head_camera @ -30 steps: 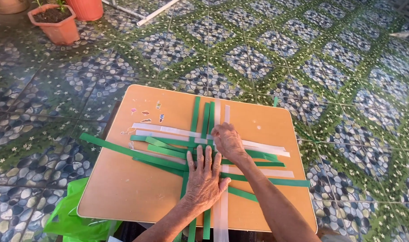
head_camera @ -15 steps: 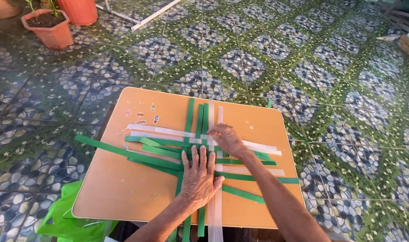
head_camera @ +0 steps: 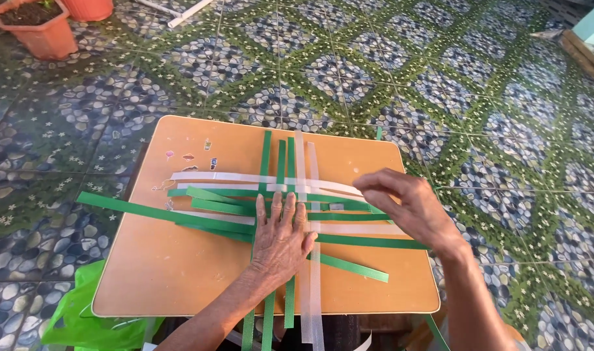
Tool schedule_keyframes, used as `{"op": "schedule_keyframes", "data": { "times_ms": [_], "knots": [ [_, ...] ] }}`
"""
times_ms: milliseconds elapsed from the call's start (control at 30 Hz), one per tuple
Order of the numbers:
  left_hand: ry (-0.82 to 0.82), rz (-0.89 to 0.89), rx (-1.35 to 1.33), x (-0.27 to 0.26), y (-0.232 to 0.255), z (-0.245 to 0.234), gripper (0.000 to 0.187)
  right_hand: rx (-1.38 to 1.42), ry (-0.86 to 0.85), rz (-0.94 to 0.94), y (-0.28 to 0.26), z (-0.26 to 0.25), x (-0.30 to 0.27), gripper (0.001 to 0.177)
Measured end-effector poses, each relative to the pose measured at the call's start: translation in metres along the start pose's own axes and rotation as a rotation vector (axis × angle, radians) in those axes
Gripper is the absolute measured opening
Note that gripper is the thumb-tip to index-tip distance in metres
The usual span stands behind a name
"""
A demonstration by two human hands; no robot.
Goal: Weaving a basket base using green and white plastic strips on a small table and trimming them with scissors.
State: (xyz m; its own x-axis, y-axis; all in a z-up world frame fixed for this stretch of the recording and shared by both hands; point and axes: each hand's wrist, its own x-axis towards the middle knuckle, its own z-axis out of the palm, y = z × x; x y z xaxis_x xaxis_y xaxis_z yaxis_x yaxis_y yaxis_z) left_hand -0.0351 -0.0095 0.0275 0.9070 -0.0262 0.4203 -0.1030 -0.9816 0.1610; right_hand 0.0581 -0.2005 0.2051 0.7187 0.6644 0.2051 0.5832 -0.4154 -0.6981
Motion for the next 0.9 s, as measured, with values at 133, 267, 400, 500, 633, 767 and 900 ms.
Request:
{"op": "schedule_keyframes", "data": {
  "times_ms": [133,267,400,500,633,767,900],
  "knots": [
    [-0.019,-0.013,-0.056,0.016,-0.006,-0.008,0.049,-0.075,0.010,0.099,0.005,-0.012,-0.039,0.020],
    [0.094,-0.008,-0.026,0.029,-0.027,0.036,0.065,-0.163,-0.038,0.090,0.030,-0.007,-0.076,0.025],
    [0.038,0.036,0.013,0.029,-0.040,0.051,0.070,-0.121,-0.122,0.161,0.040,-0.001,-0.111,0.026],
    [0.055,0.058,0.013,0.025,-0.040,0.041,0.069,-0.184,-0.212,0.187,0.053,0.002,-0.138,0.034],
    [0.049,0.073,-0.063,0.021,-0.033,0.010,0.060,-0.121,-0.412,0.467,0.085,0.024,-0.188,0.031],
    [0.100,0.091,-0.116,0.011,-0.027,-0.016,0.041,-0.059,-0.452,0.457,0.120,0.089,-0.229,0.015],
    [0.040,0.096,-0.130,0.001,-0.025,-0.023,0.034,-0.134,-0.186,0.059,0.127,0.153,-0.246,0.017]
  ]
}}
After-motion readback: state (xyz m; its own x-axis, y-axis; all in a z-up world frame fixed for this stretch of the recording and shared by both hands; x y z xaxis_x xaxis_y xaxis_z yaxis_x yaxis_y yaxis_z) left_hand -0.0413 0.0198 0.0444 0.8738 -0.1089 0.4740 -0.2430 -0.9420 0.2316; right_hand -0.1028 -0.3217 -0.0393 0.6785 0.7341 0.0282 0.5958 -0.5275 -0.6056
